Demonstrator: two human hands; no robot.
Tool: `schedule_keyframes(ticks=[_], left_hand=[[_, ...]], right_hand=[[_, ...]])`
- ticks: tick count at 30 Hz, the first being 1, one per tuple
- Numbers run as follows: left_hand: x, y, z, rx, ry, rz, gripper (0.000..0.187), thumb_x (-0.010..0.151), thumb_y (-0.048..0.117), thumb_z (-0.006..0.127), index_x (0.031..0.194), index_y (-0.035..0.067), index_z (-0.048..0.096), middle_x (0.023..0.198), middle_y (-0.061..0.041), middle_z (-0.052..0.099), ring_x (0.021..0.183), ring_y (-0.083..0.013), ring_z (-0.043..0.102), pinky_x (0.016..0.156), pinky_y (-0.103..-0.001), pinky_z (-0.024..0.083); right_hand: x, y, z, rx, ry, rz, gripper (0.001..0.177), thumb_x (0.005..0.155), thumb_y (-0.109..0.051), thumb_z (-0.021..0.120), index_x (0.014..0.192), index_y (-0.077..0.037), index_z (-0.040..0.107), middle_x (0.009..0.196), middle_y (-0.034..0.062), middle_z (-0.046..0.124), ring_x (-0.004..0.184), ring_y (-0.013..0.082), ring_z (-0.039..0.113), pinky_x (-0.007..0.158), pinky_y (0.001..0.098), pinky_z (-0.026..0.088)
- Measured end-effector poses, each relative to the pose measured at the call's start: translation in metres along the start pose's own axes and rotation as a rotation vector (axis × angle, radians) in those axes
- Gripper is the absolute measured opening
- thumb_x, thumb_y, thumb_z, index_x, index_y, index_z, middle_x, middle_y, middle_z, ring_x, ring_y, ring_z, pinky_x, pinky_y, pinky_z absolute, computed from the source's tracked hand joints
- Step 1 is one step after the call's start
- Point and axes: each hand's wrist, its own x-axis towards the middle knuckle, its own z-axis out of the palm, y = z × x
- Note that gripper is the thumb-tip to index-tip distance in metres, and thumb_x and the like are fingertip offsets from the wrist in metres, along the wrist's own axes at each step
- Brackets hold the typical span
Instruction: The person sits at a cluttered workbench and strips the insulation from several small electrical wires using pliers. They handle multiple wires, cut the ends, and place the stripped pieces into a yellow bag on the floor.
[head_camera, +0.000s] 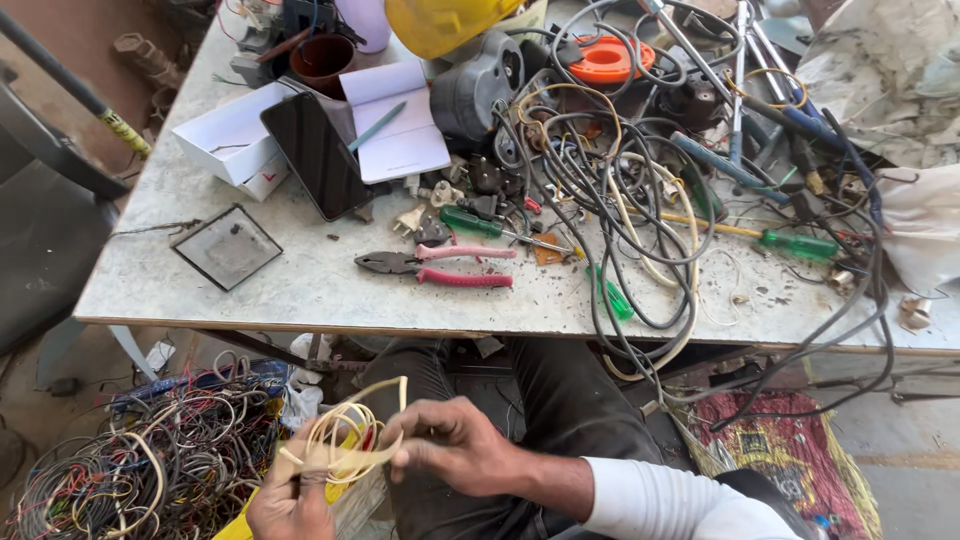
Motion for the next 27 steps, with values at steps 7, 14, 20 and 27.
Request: schedule_keyframes(ticks=[7,14,20,27], left_hand=[[-0.009,0.018,0.034,-0.359,-0.029,-0.328,0.041,0.093,-0.002,0.049,0.132,-0.003,0.062,0.121,-0.016,0.073,0.104,-0.0260,0.073,0.084,-0.039,0.062],[-0.010,0.038,0.028,-0.374,0.016,-0.203,0.033,0.100,0.003,0.058,0.131,-0.005,0.065,0.123,-0.013,0.072,0.109,-0.0193,0.069,0.096,-0.032,0.055],[-0.013,0.052,0.029,-0.310,0.024,-0.071,0.020,0.102,-0.001,0.061,0.120,-0.004,0.068,0.115,-0.012,0.075,0.102,-0.0174,0.075,0.088,-0.030,0.061],[-0.013,0.054,0.028,0.073,0.132,0.102,0.013,0.101,0.001,0.062,0.112,0.000,0.069,0.103,-0.009,0.078,0.092,-0.0152,0.074,0.081,-0.028,0.059]], right_hand=[[0.003,0.021,0.003,-0.681,0.164,-0.328,0.023,0.084,0.002,0.075,0.106,-0.004,0.071,0.094,0.0133,0.074,0.086,0.0299,0.073,0.072,0.0378,0.058],[0.016,0.044,0.008,-1.113,0.174,-0.365,0.035,0.069,0.000,0.077,0.101,-0.013,0.074,0.084,0.0074,0.066,0.072,0.0304,0.065,0.061,0.0420,0.052],[0.019,0.050,0.012,-1.168,0.079,-0.490,0.034,0.078,-0.003,0.078,0.110,-0.011,0.073,0.094,0.0036,0.070,0.075,0.0238,0.067,0.063,0.0387,0.051],[-0.002,0.082,0.004,-0.886,0.251,-0.217,0.049,0.085,-0.017,0.087,0.126,-0.010,0.061,0.101,0.0096,0.064,0.083,0.0169,0.065,0.071,0.0347,0.053]])
